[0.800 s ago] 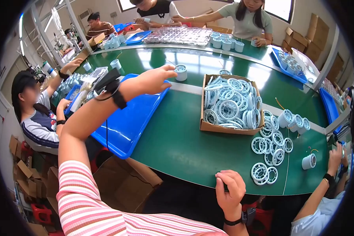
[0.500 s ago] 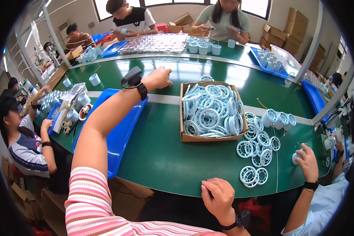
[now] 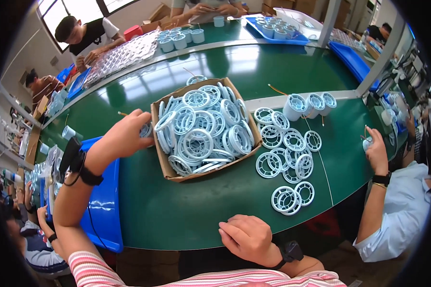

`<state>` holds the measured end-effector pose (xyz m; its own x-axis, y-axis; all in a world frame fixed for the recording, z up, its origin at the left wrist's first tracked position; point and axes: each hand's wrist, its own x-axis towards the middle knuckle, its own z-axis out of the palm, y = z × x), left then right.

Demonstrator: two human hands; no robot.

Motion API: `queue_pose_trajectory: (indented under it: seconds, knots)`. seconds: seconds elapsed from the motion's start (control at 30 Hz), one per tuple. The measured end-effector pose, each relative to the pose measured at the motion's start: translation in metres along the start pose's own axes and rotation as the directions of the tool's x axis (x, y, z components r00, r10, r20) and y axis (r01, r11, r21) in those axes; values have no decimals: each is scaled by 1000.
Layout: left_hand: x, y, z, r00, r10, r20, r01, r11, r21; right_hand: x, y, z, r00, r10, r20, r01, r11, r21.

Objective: Assembling small circular motor components by inserting magnets and wires into plastic frames at a production table.

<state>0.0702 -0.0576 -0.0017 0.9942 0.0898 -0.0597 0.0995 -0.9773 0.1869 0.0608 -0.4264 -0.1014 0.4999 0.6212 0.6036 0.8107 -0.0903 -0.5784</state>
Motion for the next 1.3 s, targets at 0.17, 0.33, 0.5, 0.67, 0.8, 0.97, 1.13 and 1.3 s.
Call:
queue_pose_trajectory:
  seconds: [0.17, 0.33, 0.5, 0.67, 0.8, 0.97, 1.13, 1.3]
  knots:
    - [-13, 40, -33, 993, -28, 118, 15, 994, 105, 1, 1, -2, 1000, -7, 1, 7, 1000, 23]
    - [63, 79, -70, 964, 11, -266, 43, 980, 196, 2, -2, -3, 1000, 1, 20, 0, 1000, -8]
    - [172, 54, -34, 912, 279, -301, -208, 947, 245, 4, -3, 5, 1000, -21, 11, 21, 999, 40]
    - [235, 88, -24, 918, -223, 329, 207, 975, 84, 3, -2, 0, 1000, 16, 1, -16, 1000, 13]
    - [235, 87, -17, 948, -190, 257, 217, 973, -81, 0, 1, -6, 1000, 6, 0, -6, 999, 39]
    - [211, 9, -33, 956, -124, -267, 198, 942, 272, -3, 3, -7, 1000, -14, -9, 15, 990, 141]
    - [132, -13, -64, 946, -323, 6, 318, 935, 160, -4, 6, -8, 999, -33, 8, 32, 988, 153]
    - [65, -35, -47, 889, -415, 193, 428, 903, -29, -1, 2, -5, 998, -62, 20, 60, 995, 77]
